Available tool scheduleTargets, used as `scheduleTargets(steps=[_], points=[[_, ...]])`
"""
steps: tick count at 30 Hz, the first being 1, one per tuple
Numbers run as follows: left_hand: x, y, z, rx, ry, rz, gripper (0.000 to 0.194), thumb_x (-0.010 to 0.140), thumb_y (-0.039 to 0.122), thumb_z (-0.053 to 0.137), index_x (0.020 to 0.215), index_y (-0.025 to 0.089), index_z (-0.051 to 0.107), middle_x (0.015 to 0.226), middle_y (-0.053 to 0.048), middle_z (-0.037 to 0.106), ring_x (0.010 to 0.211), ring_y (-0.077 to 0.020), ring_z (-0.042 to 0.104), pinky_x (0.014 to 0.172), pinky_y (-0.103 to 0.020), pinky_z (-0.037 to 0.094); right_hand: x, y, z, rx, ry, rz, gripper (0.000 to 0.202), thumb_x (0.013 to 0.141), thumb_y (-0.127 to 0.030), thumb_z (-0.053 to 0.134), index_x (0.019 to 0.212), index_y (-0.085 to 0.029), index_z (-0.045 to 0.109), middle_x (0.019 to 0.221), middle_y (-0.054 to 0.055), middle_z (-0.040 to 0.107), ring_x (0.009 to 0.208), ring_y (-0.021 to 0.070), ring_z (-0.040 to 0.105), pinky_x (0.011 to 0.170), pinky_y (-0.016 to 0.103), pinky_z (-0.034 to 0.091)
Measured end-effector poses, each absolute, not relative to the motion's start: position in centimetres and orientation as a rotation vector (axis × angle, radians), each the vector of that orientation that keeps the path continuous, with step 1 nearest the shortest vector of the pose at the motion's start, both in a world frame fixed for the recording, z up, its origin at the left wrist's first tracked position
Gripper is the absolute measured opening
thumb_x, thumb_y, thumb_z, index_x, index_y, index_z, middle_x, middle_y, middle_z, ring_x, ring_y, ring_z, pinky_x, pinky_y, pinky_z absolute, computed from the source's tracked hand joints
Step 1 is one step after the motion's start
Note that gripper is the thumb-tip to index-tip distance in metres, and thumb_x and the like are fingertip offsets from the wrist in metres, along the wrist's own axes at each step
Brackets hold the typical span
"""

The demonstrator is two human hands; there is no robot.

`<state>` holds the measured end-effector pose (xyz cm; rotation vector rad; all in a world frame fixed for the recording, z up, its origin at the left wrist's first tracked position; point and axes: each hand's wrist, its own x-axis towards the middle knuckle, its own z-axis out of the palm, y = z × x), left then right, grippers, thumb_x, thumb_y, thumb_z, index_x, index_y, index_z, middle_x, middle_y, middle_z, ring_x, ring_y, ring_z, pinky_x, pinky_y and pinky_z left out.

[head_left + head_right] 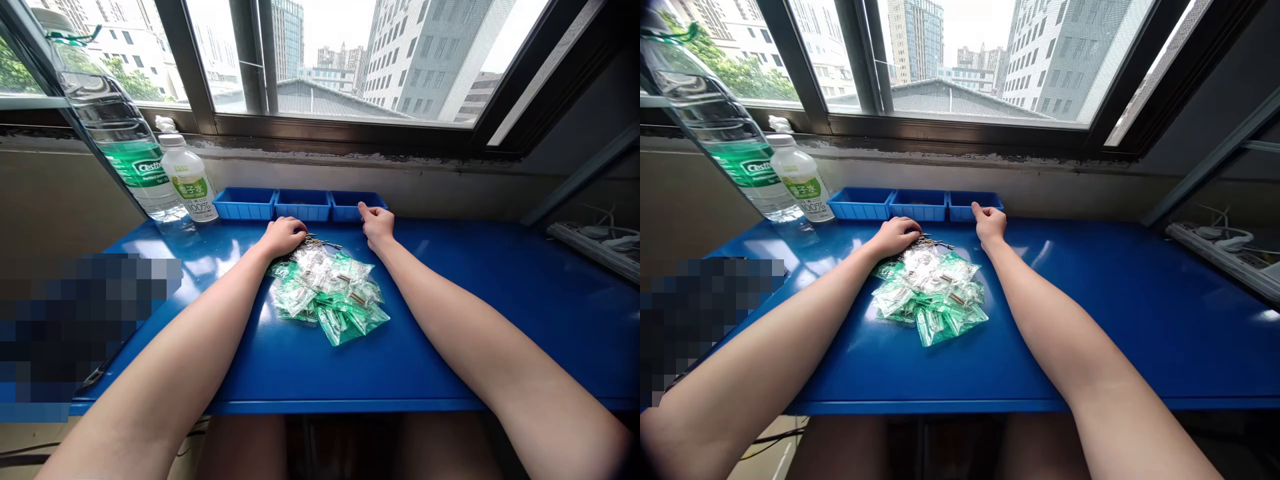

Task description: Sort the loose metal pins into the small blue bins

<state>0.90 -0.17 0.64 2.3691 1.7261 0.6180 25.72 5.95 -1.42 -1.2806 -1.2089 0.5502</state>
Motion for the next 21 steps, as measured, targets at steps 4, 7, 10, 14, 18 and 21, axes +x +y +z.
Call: scheduleTargets(steps=[4,7,10,14,18,21], points=[[0.9,-0.1,0.6,2.373,1.73,0.621,0.032,0.087,0.037,0.047,0.101,0.026,0.074,0.12,-0.003,0.07,0.12,-0.0285,0.055,0.105,-0.043,0.04,25.1,4.3,-0.6,-1.246,-1.453,0.622,0.048,0.073,-0.065,0.067,0.06,-0.019,0.057,0.058,0.001,0.057,0.056,0.0134,0.05,0.054,0.028,0.04],[0.9,0.0,0.5,2.382,1.736,0.626,0.032,0.087,0.037,0.046,0.1,0.026,0.074,0.118,-0.004,0.07,0.119,-0.0285,0.056,0.105,-0.044,0.04,24.6,2.9,0.0,-1.155,-1.88,0.696,0.039,0.073,-0.056,0.069,0.071,-0.017,0.068,0.064,0.001,0.062,0.059,0.0134,0.052,0.057,0.027,0.039],[0.9,0.1,0.4,2.389,1.74,0.638,0.032,0.087,0.038,0.047,0.1,0.026,0.074,0.116,-0.003,0.071,0.117,-0.0284,0.056,0.105,-0.044,0.04,24.3,2.2,0.2,-1.108,-2.204,0.587,0.03,0.074,-0.046,0.07,0.081,-0.017,0.073,0.069,0.001,0.065,0.062,0.0137,0.053,0.058,0.027,0.038],[0.9,0.1,0.3,2.393,1.737,0.638,0.033,0.087,0.038,0.047,0.1,0.026,0.074,0.116,-0.004,0.07,0.116,-0.0283,0.057,0.106,-0.043,0.04,24.1,2.4,-0.2,-1.078,-2.341,0.354,0.022,0.074,-0.036,0.07,0.085,-0.017,0.073,0.073,0.001,0.063,0.065,0.0135,0.053,0.061,0.026,0.038],[0.9,0.0,0.3,2.391,1.734,0.639,0.032,0.087,0.038,0.047,0.099,0.026,0.075,0.116,-0.003,0.07,0.116,-0.028,0.057,0.106,-0.043,0.04,24.1,2.7,-0.6,-1.01,-2.336,0.329,0.016,0.079,-0.032,0.066,0.08,-0.017,0.073,0.077,0.003,0.065,0.067,0.0142,0.056,0.062,0.027,0.04],[0.8,0.0,0.3,2.386,1.736,0.641,0.032,0.087,0.038,0.047,0.1,0.026,0.075,0.116,-0.003,0.07,0.117,-0.0279,0.057,0.106,-0.043,0.04,24.0,2.7,-0.7,-0.972,-2.326,0.353,0.013,0.081,-0.027,0.065,0.075,-0.017,0.072,0.077,0.004,0.066,0.068,0.0149,0.058,0.063,0.027,0.042]])
